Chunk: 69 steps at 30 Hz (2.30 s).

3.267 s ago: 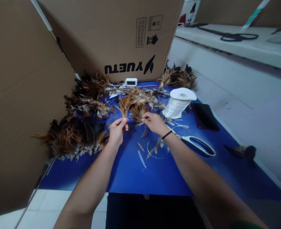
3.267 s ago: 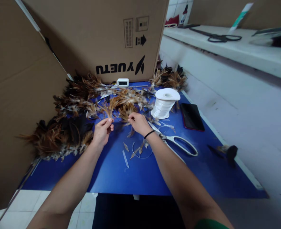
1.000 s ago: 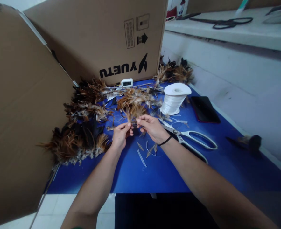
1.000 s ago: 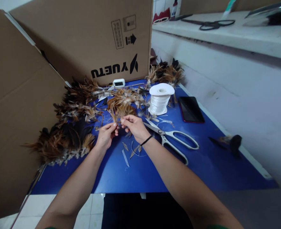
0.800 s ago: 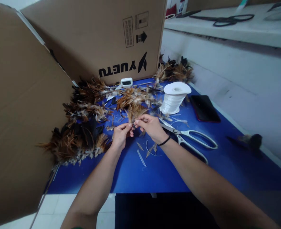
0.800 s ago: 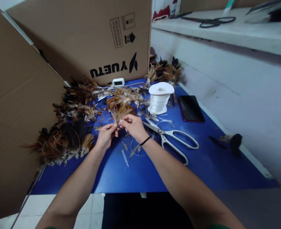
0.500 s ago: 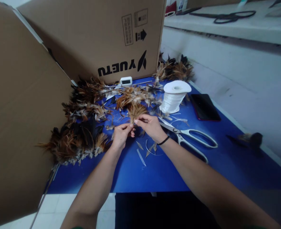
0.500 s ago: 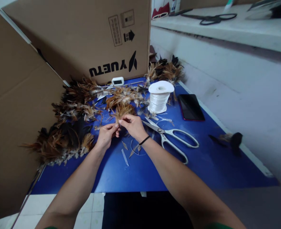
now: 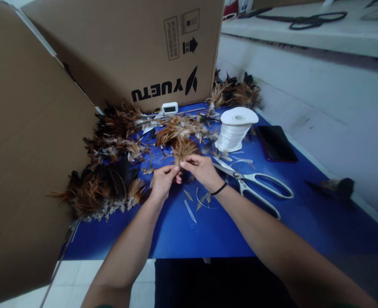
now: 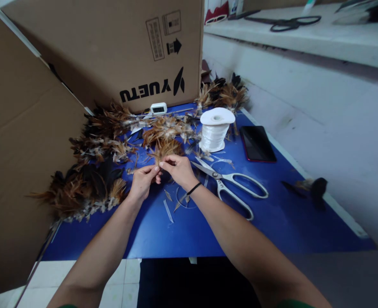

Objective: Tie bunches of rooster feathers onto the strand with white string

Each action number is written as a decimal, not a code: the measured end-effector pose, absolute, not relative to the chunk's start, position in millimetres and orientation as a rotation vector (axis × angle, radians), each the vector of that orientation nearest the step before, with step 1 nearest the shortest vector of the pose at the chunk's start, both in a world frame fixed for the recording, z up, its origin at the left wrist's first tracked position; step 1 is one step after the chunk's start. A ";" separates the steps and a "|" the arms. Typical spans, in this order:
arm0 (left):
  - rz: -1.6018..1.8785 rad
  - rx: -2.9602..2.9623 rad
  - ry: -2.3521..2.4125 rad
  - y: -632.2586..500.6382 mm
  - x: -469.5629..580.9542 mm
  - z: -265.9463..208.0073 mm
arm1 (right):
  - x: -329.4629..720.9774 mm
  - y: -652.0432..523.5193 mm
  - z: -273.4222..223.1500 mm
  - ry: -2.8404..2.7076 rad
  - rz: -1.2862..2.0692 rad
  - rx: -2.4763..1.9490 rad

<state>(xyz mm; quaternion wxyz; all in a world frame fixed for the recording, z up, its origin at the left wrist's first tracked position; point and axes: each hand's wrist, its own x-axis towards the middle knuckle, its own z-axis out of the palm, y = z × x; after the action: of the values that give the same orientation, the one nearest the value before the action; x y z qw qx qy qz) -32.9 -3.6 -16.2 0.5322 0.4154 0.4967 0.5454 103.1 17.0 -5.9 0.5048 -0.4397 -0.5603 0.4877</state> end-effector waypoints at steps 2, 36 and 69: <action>1.300 0.994 1.188 -3.6 -32.6 -16.2 | 102.6 16.7 -6.0 -1.336 1.199 -1.053; 1.304 0.861 1.024 -1.5 -38.7 -15.8 | 108.4 20.0 1.0 -1.000 1.429 -0.907; 1.292 0.846 1.027 -2.5 -36.7 -13.2 | 112.7 21.0 3.2 -1.087 1.228 -0.857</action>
<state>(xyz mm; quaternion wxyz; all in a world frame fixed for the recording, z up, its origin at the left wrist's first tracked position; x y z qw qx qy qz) -36.7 -2.5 -13.2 0.6000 0.3648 0.4430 0.5574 112.7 21.0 3.2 0.6016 -0.3700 -0.4692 0.5301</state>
